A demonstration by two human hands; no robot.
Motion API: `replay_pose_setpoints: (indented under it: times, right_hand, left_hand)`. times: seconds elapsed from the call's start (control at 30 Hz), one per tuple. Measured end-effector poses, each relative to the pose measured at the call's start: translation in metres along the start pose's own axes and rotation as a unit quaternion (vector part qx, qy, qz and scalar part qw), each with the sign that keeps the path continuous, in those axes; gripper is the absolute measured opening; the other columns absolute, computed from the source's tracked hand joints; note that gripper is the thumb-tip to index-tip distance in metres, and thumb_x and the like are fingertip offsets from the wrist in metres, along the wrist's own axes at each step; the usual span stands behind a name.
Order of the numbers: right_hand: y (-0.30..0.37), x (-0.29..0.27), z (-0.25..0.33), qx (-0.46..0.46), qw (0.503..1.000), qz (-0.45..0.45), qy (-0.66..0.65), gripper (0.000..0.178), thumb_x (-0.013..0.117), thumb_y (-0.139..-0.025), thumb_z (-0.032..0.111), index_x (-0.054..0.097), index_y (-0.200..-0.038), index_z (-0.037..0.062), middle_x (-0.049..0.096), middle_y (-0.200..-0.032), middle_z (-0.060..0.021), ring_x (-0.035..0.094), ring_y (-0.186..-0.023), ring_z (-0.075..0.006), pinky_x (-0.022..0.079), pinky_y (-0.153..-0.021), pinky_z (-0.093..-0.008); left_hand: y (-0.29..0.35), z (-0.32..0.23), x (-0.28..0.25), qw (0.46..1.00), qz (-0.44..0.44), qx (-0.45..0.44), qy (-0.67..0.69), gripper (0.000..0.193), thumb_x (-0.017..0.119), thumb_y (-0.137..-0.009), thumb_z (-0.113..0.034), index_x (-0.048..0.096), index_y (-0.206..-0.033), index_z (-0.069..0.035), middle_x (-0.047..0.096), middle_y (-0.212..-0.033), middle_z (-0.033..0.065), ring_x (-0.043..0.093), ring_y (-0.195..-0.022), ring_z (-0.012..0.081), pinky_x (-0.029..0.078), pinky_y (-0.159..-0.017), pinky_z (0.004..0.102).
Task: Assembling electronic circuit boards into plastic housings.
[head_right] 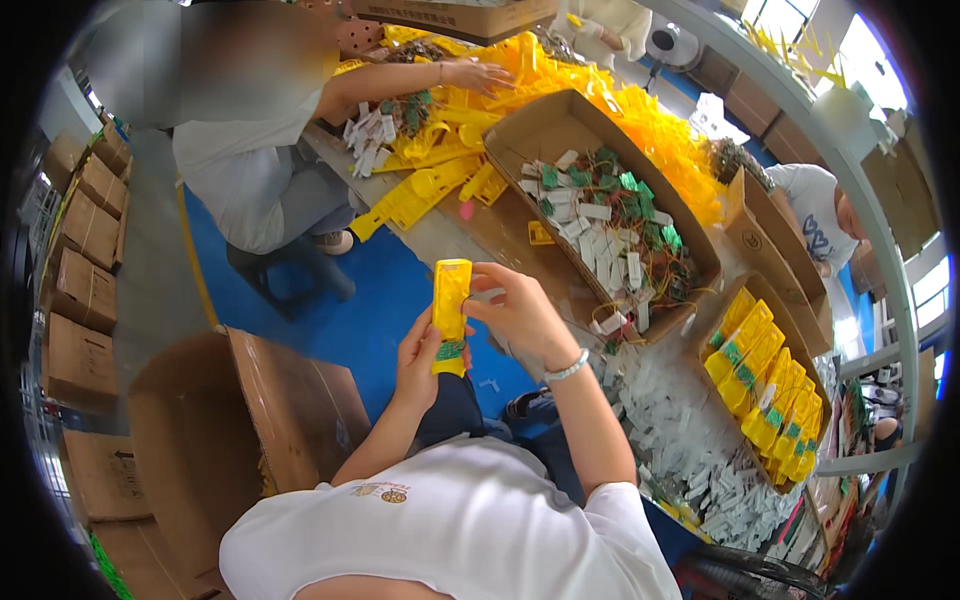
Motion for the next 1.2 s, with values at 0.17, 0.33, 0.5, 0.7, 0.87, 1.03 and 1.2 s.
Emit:
replay_pose_setpoints:
  times: [0.17,0.33,0.5,0.7,0.87,1.03,1.2]
  right_hand:
    - [-0.031,-0.031,0.033,-0.073,0.986,-0.106,0.102,0.051,0.073,-0.078,0.014,0.056,-0.125,0.0011,0.063,-0.117,-0.0123,0.059,-0.106,-0.019,0.049,-0.085,-0.0313]
    - [-0.046,-0.051,0.06,-0.035,0.992,-0.067,0.098,0.044,0.07,-0.081,0.012,0.058,-0.122,0.0008,0.065,-0.113,-0.0096,0.06,-0.104,-0.0169,0.049,-0.085,-0.0298]
    - [-0.054,-0.055,0.056,-0.041,0.981,0.061,0.181,0.039,0.068,-0.083,0.011,0.059,-0.119,0.0012,0.068,-0.103,-0.0097,0.065,-0.094,-0.0157,0.051,-0.082,-0.0291]
    - [-0.095,-0.073,0.077,-0.097,0.944,0.108,0.298,0.025,0.064,-0.084,0.01,0.064,-0.107,-0.0007,0.07,-0.091,-0.0098,0.067,-0.078,-0.0173,0.053,-0.075,-0.0291]
    - [-0.177,-0.117,0.108,-0.184,0.924,-0.123,0.312,0.022,0.066,-0.085,0.013,0.066,-0.102,-0.0013,0.07,-0.092,-0.0095,0.065,-0.079,-0.0158,0.051,-0.073,-0.0287]
    - [-0.289,-0.168,0.129,-0.291,0.855,-0.204,0.379,0.022,0.062,-0.084,0.014,0.067,-0.102,0.001,0.07,-0.093,-0.0149,0.068,-0.087,-0.0248,0.052,-0.077,-0.0324]
    - [-0.417,-0.17,0.124,-0.304,0.817,-0.168,0.461,0.024,0.055,-0.083,0.013,0.069,-0.101,0.0046,0.069,-0.097,-0.0155,0.066,-0.092,-0.0315,0.051,-0.084,-0.0378]
  left_hand:
    - [0.001,-0.003,-0.051,0.997,-0.058,0.003,0.051,0.036,0.044,-0.1,-0.027,0.048,-0.127,-0.004,0.063,-0.1,0.0159,0.064,-0.071,0.022,0.054,-0.062,0.0332]
    - [-0.002,0.016,-0.088,0.991,-0.114,-0.036,0.063,0.036,0.044,-0.1,-0.027,0.048,-0.127,-0.004,0.063,-0.098,0.015,0.063,-0.069,0.021,0.054,-0.061,0.0341]
    - [0.003,0.076,-0.128,0.979,-0.135,-0.151,0.028,0.032,0.046,-0.099,-0.022,0.049,-0.125,-0.004,0.063,-0.096,0.013,0.062,-0.068,0.0187,0.054,-0.059,0.0339]
    - [0.028,0.137,-0.143,0.974,-0.114,-0.198,-0.005,0.035,0.047,-0.099,-0.02,0.047,-0.131,-0.005,0.062,-0.096,0.012,0.061,-0.067,0.0171,0.054,-0.059,0.0323]
    - [0.025,0.146,-0.143,0.975,-0.107,-0.191,-0.032,0.038,0.046,-0.099,-0.019,0.045,-0.135,-0.005,0.061,-0.096,0.0108,0.061,-0.066,0.0162,0.053,-0.059,0.0307]
    - [0.021,0.146,-0.146,0.975,-0.118,-0.188,-0.007,0.034,0.045,-0.099,-0.019,0.048,-0.13,-0.003,0.06,-0.094,0.0106,0.061,-0.066,0.0178,0.054,-0.06,0.0325]
    - [0.032,0.135,-0.154,0.973,-0.148,-0.174,0.032,0.031,0.045,-0.099,-0.019,0.05,-0.124,-0.002,0.06,-0.094,0.0115,0.063,-0.068,0.0205,0.054,-0.061,0.0352]
Point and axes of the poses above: each hand's wrist, its own y-axis away from the middle knuckle, its own x-axis out of the palm, z = x × y, the point moved 2 cm from there along -y, towards the middle knuckle
